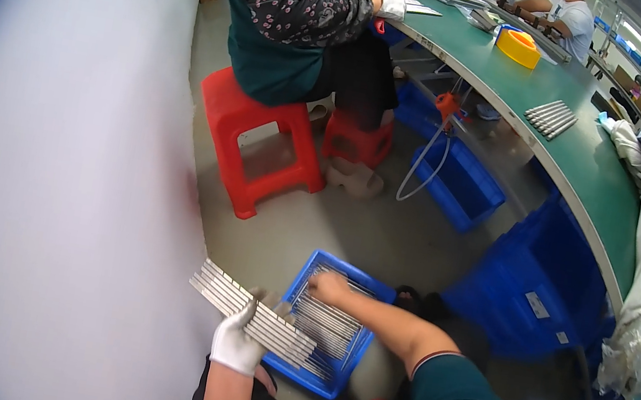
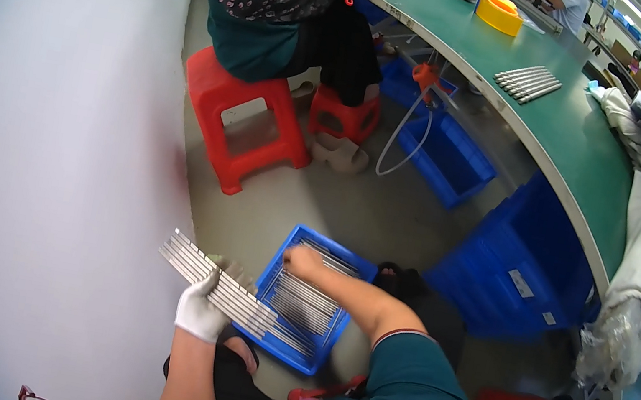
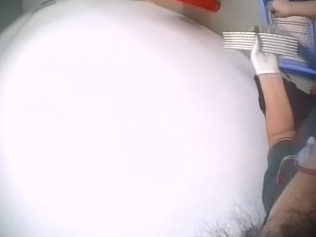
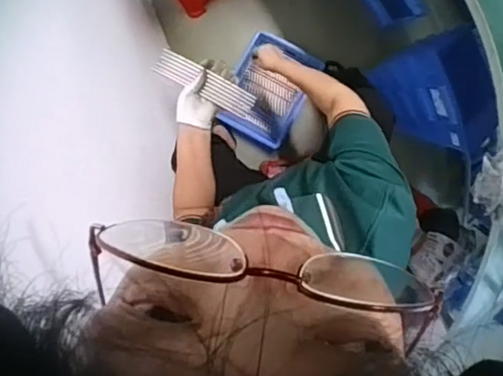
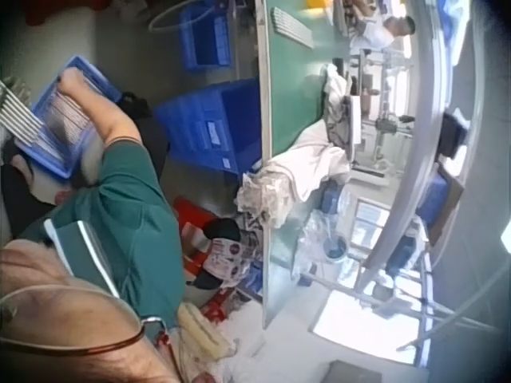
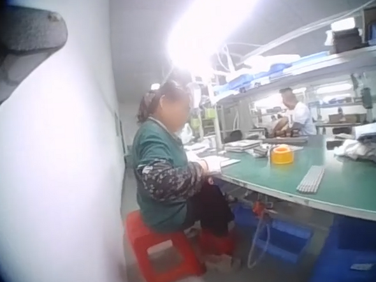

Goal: Inspecting and organizing thin metal rods from a blue plastic crate in a workshop.

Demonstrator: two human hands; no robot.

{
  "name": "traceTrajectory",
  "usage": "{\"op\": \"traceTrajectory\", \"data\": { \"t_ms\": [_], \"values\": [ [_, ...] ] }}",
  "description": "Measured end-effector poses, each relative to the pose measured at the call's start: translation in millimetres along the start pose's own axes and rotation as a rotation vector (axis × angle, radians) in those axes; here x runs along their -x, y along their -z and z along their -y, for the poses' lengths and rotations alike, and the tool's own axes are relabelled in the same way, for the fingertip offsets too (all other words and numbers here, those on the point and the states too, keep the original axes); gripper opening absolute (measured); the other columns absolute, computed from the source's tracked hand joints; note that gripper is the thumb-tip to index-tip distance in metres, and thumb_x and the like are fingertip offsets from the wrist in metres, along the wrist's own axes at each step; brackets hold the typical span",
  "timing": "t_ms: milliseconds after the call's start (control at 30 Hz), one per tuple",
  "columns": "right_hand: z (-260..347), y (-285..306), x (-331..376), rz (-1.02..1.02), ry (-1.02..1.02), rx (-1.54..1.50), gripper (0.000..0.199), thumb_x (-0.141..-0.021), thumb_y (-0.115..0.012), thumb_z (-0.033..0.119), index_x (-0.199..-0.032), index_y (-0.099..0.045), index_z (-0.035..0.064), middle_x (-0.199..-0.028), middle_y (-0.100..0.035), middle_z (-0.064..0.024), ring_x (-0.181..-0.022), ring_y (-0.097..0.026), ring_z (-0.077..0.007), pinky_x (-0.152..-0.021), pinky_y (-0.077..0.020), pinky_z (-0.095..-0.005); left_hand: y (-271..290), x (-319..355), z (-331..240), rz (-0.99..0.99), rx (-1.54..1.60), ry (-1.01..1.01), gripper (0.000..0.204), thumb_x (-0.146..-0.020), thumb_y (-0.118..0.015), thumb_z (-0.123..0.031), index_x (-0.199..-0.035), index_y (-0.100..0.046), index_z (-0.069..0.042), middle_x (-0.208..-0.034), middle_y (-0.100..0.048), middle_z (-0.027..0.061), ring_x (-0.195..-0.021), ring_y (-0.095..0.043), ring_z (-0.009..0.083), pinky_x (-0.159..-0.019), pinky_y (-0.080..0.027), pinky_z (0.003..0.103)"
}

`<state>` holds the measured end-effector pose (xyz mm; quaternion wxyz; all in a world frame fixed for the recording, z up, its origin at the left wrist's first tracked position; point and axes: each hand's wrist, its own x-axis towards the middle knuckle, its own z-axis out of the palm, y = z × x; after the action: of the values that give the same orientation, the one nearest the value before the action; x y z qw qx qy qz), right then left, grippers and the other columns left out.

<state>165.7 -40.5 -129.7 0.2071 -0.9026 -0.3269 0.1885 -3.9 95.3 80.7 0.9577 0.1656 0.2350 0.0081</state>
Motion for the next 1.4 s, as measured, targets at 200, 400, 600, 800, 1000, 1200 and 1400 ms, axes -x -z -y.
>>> {"op": "traceTrajectory", "data": {
  "t_ms": [200, 400, 600, 800, 1000, 1200, 1400],
  "values": [
    [60.6, 121.0, 25.5, -0.412, 0.193, -0.539, 0.016, -0.074, -0.070, 0.018, -0.082, -0.068, 0.0045, -0.076, -0.066, -0.0126, -0.070, -0.064, -0.0236, -0.065, -0.0503, -0.0354, 12.2, -21.7, -2.1, -0.028, -0.012, 0.014, 0.031, -0.098, -0.038, -0.020, -0.123, -0.045, -0.003, -0.122, -0.051, 0.0213, -0.114, -0.050, 0.0402, -0.097, -0.041, 0.058],
    [104.3, 204.3, 86.6, -0.280, 0.093, -1.249, 0.008, -0.083, -0.066, 0.009, -0.088, -0.066, 0.0027, -0.077, -0.065, -0.0033, -0.069, -0.058, -0.0088, -0.064, -0.0461, -0.0214, -13.0, -16.3, 15.6, 0.270, -0.007, 0.213, 0.039, -0.097, -0.040, -0.017, -0.130, -0.039, 0.004, -0.128, -0.048, 0.0255, -0.116, -0.050, 0.0427, -0.097, -0.043, 0.058],
    [103.4, 185.3, 84.6, -0.183, 0.037, -1.345, 0.008, -0.085, -0.065, 0.009, -0.091, -0.064, 0.0033, -0.090, -0.067, -0.0066, -0.080, -0.059, -0.0112, -0.072, -0.0470, -0.0238, -5.4, -2.5, 37.6, 0.257, -0.024, 0.343, 0.038, -0.093, -0.050, -0.014, -0.127, -0.044, 0.003, -0.117, -0.056, 0.0214, -0.110, -0.056, 0.0392, -0.096, -0.044, 0.054],
    [111.1, 185.2, 82.4, -0.077, 0.092, -1.317, 0.015, -0.083, -0.068, 0.013, -0.095, -0.066, 0.0032, -0.094, -0.067, -0.0065, -0.085, -0.060, -0.0123, -0.078, -0.0476, -0.0258, 3.5, 4.1, 57.2, 0.314, -0.022, 0.526, 0.042, -0.088, -0.059, -0.014, -0.125, -0.044, 0.002, -0.116, -0.055, 0.0195, -0.107, -0.057, 0.0361, -0.092, -0.047, 0.053],
    [113.8, 177.8, 82.3, 0.049, 0.150, -1.093, 0.012, -0.079, -0.070, 0.011, -0.087, -0.068, 0.0020, -0.075, -0.063, 0.0001, -0.071, -0.056, -0.0064, -0.068, -0.0461, -0.0217, 6.9, -1.0, 71.4, 0.338, 0.083, 0.653, 0.046, -0.087, -0.059, -0.013, -0.127, -0.040, 0.003, -0.121, -0.052, 0.0221, -0.110, -0.056, 0.0395, -0.093, -0.045, 0.056],
    [111.7, 175.7, 82.6, 0.109, 0.153, -0.964, 0.013, -0.079, -0.069, 0.011, -0.087, -0.068, 0.0006, -0.075, -0.063, -0.0010, -0.071, -0.057, -0.0072, -0.067, -0.0469, -0.0221, 12.4, 0.6, 79.9, 0.352, 0.079, 0.687, 0.047, -0.089, -0.058, -0.015, -0.128, -0.040, 0.003, -0.120, -0.052, 0.0206, -0.108, -0.056, 0.0375, -0.093, -0.045, 0.055],
    [109.3, 176.3, 82.0, 0.104, 0.194, -0.892, 0.011, -0.081, -0.068, 0.009, -0.086, -0.067, -0.0009, -0.074, -0.064, -0.0025, -0.070, -0.058, -0.0082, -0.067, -0.0477, -0.0229, 5.9, 5.5, 75.2, 0.302, 0.043, 0.713, 0.046, -0.090, -0.057, -0.016, -0.128, -0.041, 0.004, -0.118, -0.055, 0.0218, -0.106, -0.058, 0.0366, -0.093, -0.046, 0.055]
  ]
}}
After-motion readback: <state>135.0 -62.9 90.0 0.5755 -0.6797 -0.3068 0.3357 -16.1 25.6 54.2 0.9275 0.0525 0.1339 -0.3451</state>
